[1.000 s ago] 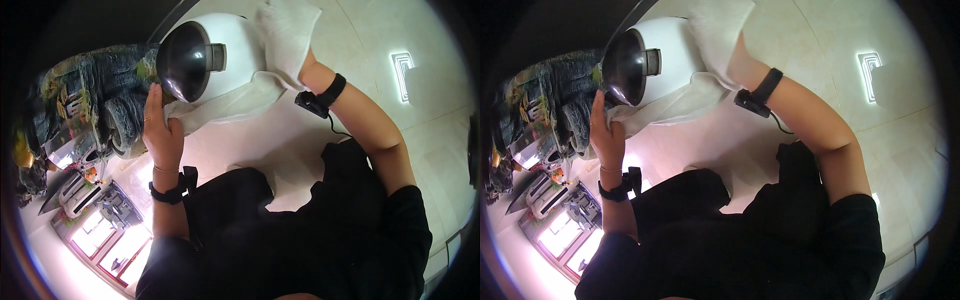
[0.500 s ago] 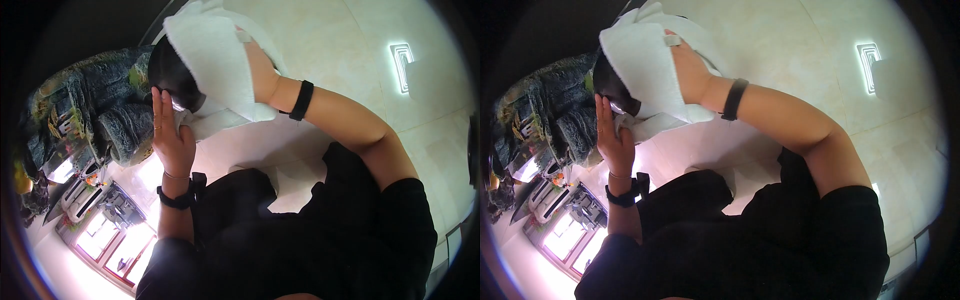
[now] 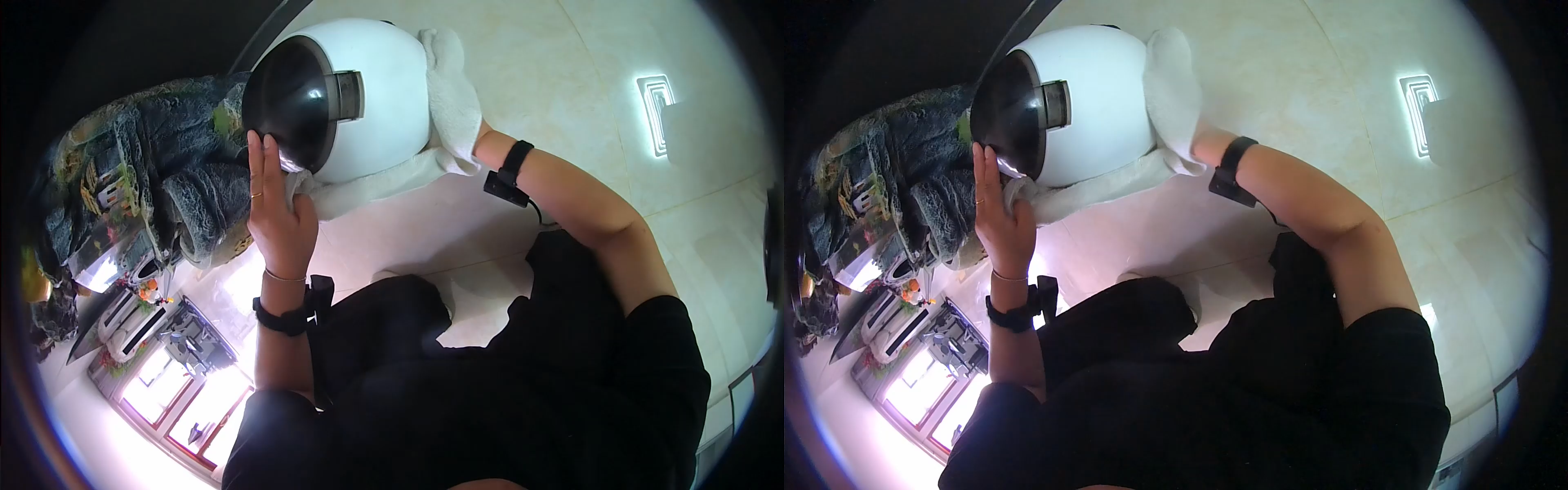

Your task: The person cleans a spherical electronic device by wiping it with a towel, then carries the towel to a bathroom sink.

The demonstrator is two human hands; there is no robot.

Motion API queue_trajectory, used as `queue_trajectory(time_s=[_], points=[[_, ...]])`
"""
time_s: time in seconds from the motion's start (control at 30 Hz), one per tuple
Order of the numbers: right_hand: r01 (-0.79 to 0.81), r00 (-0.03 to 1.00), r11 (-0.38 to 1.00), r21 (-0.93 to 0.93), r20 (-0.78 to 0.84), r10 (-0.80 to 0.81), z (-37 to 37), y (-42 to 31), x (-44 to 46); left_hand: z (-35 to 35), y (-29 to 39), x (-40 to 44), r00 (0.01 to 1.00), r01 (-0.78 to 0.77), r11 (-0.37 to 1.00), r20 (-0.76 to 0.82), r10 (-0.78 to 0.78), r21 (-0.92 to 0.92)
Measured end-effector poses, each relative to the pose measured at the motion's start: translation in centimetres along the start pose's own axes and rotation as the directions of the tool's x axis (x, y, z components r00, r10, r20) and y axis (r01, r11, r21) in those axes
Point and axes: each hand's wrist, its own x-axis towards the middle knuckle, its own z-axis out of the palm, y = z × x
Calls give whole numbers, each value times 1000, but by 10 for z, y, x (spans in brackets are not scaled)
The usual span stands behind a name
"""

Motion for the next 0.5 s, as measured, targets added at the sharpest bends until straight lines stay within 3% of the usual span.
queue_trajectory(time_s=[0.1,0.13,0.17,0.2,0.23,0.3,0.33,0.4,0.5], points=[[141,990,956,-259,23,-140,6,-4,4,0,1,1,999,-30,1000,-20,30,-6],[480,855,638,-601,158,-494,15,-18,5,0,4,0,1000,6,999,-11,-6,-33],[635,605,107,-765,407,-685,22,-31,4,0,5,1,999,40,997,-1,-40,-59],[635,603,109,-765,402,-689,24,-27,7,-1,4,2,999,35,998,-3,-36,-55],[736,489,182,-653,326,-809,26,-17,11,-2,4,2,1000,15,999,-6,-15,-29],[829,376,220,-515,219,-900,26,-12,14,0,1,2,1000,-2,1000,-10,2,-4],[700,638,434,-567,224,-737,22,-11,14,2,-3,2,997,-58,998,-46,59,20],[514,837,594,-619,210,-506,8,-5,7,1,-4,1,990,-113,993,-84,116,47],[429,878,603,-673,154,-453,-14,8,-7,1,-1,0,996,-75,996,-54,77,42]])
